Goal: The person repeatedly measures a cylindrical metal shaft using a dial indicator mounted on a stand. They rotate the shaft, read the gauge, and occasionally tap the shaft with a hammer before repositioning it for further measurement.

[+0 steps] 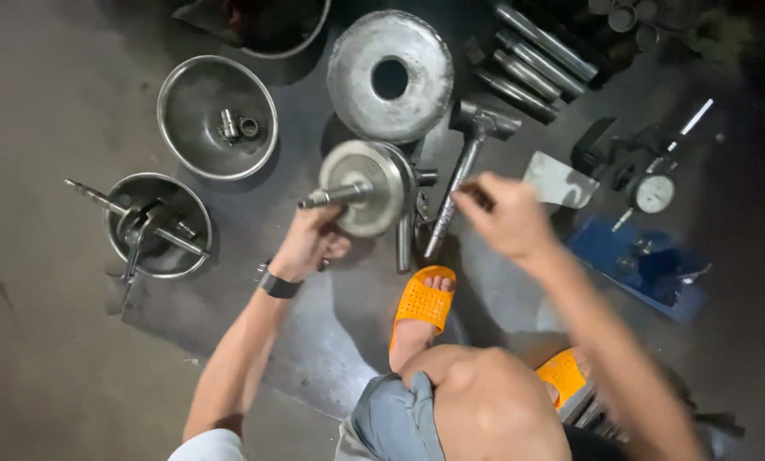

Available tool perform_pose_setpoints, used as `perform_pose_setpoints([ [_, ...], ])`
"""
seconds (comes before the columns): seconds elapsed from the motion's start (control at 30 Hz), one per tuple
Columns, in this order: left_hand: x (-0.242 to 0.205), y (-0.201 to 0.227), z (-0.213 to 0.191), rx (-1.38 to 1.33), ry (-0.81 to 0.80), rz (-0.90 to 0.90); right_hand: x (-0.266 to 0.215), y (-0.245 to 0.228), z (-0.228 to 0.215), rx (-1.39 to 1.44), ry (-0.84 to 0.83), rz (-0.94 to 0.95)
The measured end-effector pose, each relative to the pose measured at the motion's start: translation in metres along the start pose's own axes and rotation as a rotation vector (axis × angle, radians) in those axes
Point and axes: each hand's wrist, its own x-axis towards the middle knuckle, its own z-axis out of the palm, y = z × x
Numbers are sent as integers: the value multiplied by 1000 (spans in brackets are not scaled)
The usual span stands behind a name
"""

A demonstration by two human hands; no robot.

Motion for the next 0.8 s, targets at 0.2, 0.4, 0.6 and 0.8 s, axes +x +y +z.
perform_pose_setpoints([
  [0.2, -18, -25, 135, -28, -396, -176, -43, -9, -140, -246, -445, -119],
  [0.4, -30, -57, 315, -10, -1006, -194, -163, 88, -225, 249, -6, -415],
  [0.6, -60, -37, 466, 603, -1276, 44, -252, 144, -294, 184, 62, -291],
  [0.8, -78, -83, 475, 814, -1028, 823, -299, 183, -304, 145, 122, -160],
])
